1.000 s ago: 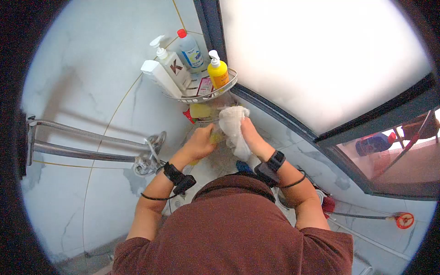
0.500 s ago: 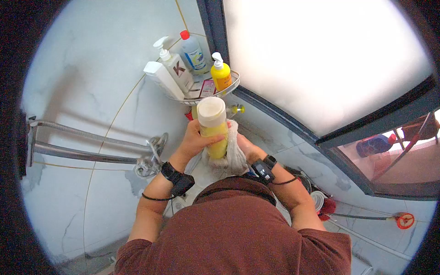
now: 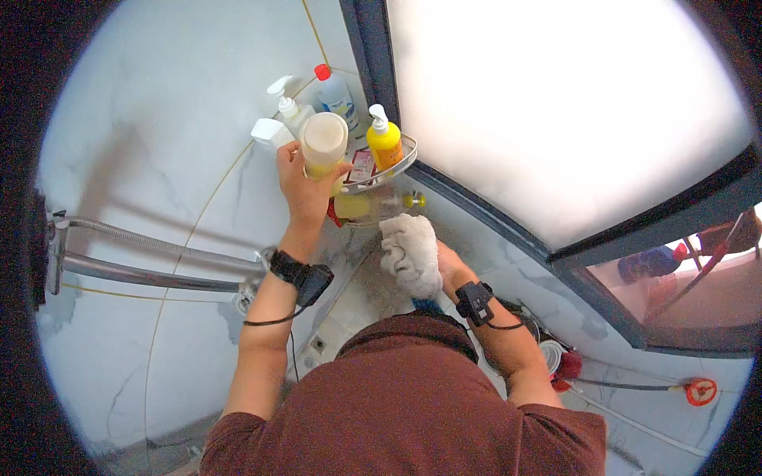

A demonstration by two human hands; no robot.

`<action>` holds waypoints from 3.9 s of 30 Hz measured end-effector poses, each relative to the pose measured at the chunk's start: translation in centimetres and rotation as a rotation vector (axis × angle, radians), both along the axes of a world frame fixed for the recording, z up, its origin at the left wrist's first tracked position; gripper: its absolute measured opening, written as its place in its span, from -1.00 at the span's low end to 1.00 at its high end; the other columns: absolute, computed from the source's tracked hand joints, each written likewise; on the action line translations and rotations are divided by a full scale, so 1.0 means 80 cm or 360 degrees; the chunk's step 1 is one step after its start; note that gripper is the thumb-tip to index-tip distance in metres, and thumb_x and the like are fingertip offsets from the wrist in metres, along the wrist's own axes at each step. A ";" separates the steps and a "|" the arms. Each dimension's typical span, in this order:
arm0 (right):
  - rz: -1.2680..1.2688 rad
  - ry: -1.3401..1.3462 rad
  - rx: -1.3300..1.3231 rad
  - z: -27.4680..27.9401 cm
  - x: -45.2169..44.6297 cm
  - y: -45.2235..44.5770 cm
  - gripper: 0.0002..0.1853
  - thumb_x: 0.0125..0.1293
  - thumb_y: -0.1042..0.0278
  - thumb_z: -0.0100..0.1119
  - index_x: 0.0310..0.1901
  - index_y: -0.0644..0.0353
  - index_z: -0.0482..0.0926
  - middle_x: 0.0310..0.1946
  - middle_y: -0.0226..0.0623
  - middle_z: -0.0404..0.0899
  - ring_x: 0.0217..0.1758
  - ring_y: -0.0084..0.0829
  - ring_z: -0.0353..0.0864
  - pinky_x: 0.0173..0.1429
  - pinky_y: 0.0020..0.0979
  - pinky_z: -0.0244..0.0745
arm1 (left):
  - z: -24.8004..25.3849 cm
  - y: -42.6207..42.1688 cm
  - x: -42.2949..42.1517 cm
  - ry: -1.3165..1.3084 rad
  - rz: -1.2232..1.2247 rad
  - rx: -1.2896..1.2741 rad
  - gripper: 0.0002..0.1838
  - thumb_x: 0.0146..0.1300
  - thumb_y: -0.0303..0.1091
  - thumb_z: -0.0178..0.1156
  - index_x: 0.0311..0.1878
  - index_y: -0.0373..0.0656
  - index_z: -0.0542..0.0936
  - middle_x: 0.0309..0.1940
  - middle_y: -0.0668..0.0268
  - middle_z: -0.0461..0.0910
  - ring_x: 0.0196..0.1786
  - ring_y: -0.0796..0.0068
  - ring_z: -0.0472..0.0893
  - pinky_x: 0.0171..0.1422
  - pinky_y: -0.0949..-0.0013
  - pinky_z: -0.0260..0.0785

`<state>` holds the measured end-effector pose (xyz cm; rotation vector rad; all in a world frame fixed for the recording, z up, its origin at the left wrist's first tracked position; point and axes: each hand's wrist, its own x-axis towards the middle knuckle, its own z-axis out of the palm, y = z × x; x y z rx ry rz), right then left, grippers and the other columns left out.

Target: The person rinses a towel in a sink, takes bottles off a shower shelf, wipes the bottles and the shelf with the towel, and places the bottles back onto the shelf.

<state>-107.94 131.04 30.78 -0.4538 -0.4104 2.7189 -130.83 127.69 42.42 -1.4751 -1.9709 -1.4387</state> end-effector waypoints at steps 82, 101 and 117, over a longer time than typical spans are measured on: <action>0.0140 0.0099 -0.0461 -0.016 -0.003 0.046 -0.64 0.40 0.18 -0.02 0.10 0.25 0.44 0.00 -0.15 0.54 -0.03 -0.29 0.59 0.03 -0.27 0.58 | 0.292 0.173 -0.147 0.1038 0.0123 -0.0777 -0.71 -0.02 -0.21 0.27 -0.35 -0.26 0.66 -0.41 0.03 0.64 -0.30 0.09 0.64 -0.14 0.21 0.46; 0.0031 0.0478 0.0739 0.061 -0.074 0.037 -0.59 0.41 0.11 -0.05 0.18 0.16 0.36 0.08 -0.22 0.47 0.13 -0.34 0.49 0.18 -0.27 0.47 | 0.331 -0.026 0.017 0.0324 -0.0636 -0.0915 -0.80 0.10 -0.28 0.26 -0.30 -0.23 0.63 -0.52 0.48 0.54 -0.38 0.75 0.49 -0.34 0.57 0.33; -0.0101 0.0241 0.0537 0.106 -0.032 -0.028 -0.57 0.35 0.11 0.05 0.16 0.17 0.38 0.03 -0.23 0.51 0.02 -0.39 0.55 0.06 -0.33 0.53 | 0.039 -0.070 0.092 -0.1510 -0.1201 -0.0354 -0.16 -0.08 -0.26 0.48 0.27 -0.20 0.27 0.10 0.22 0.49 0.13 0.35 0.49 0.22 0.31 0.33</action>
